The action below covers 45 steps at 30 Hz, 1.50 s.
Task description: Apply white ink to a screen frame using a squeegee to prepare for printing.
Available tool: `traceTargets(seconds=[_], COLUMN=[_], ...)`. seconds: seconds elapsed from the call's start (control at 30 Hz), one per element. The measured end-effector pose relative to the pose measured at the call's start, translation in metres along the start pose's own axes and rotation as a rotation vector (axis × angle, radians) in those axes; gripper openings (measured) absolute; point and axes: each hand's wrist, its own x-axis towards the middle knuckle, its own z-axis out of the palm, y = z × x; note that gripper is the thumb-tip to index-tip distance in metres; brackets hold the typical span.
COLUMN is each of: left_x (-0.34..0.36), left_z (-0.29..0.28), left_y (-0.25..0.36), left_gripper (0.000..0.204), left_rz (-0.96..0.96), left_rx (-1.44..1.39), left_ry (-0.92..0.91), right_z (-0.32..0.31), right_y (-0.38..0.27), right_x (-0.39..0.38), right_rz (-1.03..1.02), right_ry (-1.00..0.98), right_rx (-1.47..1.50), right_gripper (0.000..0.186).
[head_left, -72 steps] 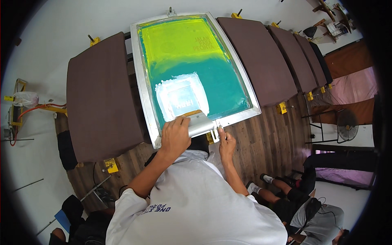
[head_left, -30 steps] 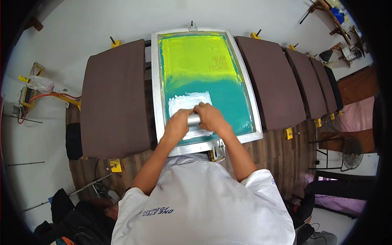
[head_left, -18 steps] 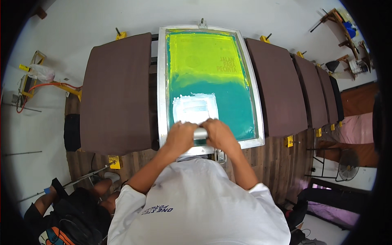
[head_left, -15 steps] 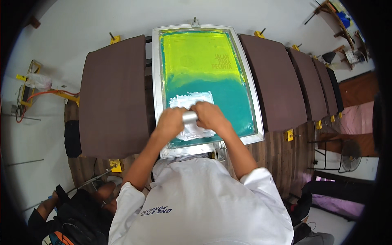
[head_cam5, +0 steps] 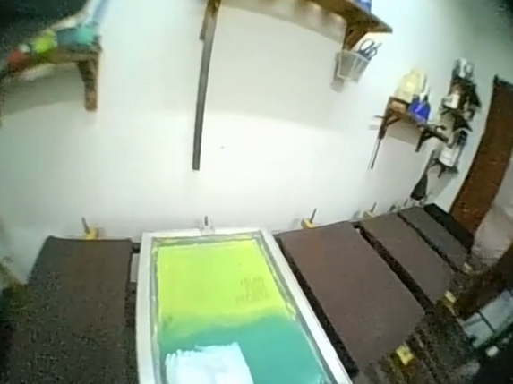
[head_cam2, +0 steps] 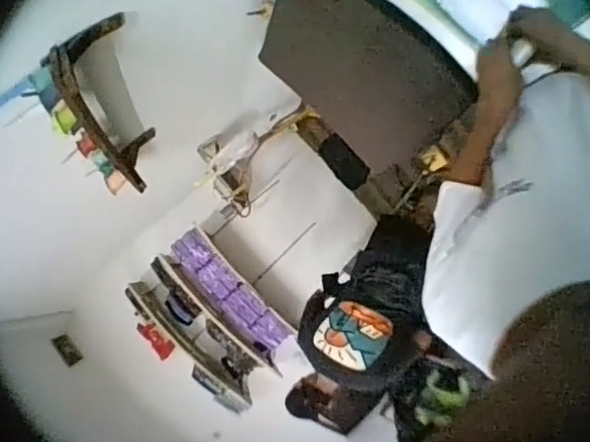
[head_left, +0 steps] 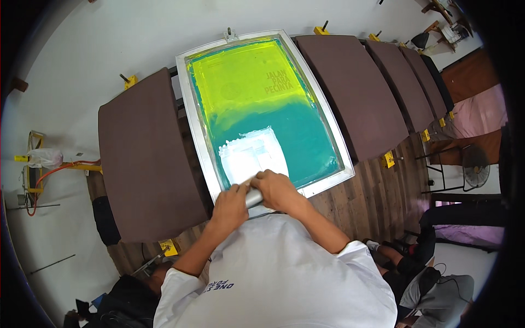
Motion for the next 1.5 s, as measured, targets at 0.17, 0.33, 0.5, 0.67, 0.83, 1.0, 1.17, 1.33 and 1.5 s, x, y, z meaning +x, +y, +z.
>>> traceTargets(seconds=[0.17, 0.33, 0.5, 0.67, 0.83, 1.0, 1.17, 1.33, 1.5], left_x=[0.022, 0.079, 0.047, -0.005, 0.027, 0.091, 0.079, 0.048, 0.025], left_z=[-0.013, -0.016, 0.029, 0.044, 0.009, -0.009, 0.004, 0.013, 0.014], left_y=[-0.004, -0.013, -0.012, 0.003, 0.005, -0.020, -0.006, 0.013, 0.015], left_gripper=[0.039, 0.031, 0.046, 0.047, 0.040, 0.028, 0.036, 0.041, 0.037], left_rz=[0.098, 0.241, 0.247, 0.306, 0.120, 0.221, 0.213, 0.282, 0.274], left_rx=[-0.130, -0.036, 0.134, 0.185, -0.002, -0.036, 0.032, 0.009, -0.005], left_ry=[-0.016, 0.263, 0.309, 0.295, 0.112, 0.310, 0.271, 0.129, 0.055], right_z=[-0.034, -0.042, -0.011, 0.000, -0.030, -0.047, -0.035, -0.019, -0.019], right_y=[-0.001, 0.033, 0.032, 0.005, 0.015, 0.042, 0.051, 0.029, 0.014], right_x=[0.011, 0.048, 0.014, -0.038, -0.001, 0.064, 0.040, -0.020, -0.037], right_rz=[0.063, 0.034, -0.033, -0.001, -0.028, 0.023, 0.020, 0.116, 0.145], right_ry=[-0.091, 0.144, 0.150, 0.104, 0.026, 0.062, 0.107, 0.193, 0.072], right_rx=[-0.026, -0.045, -0.081, 0.010, -0.011, -0.107, 0.002, 0.056, 0.105], right_gripper=[0.030, 0.028, 0.043, 0.054, 0.047, 0.033, 0.038, 0.042, 0.044])
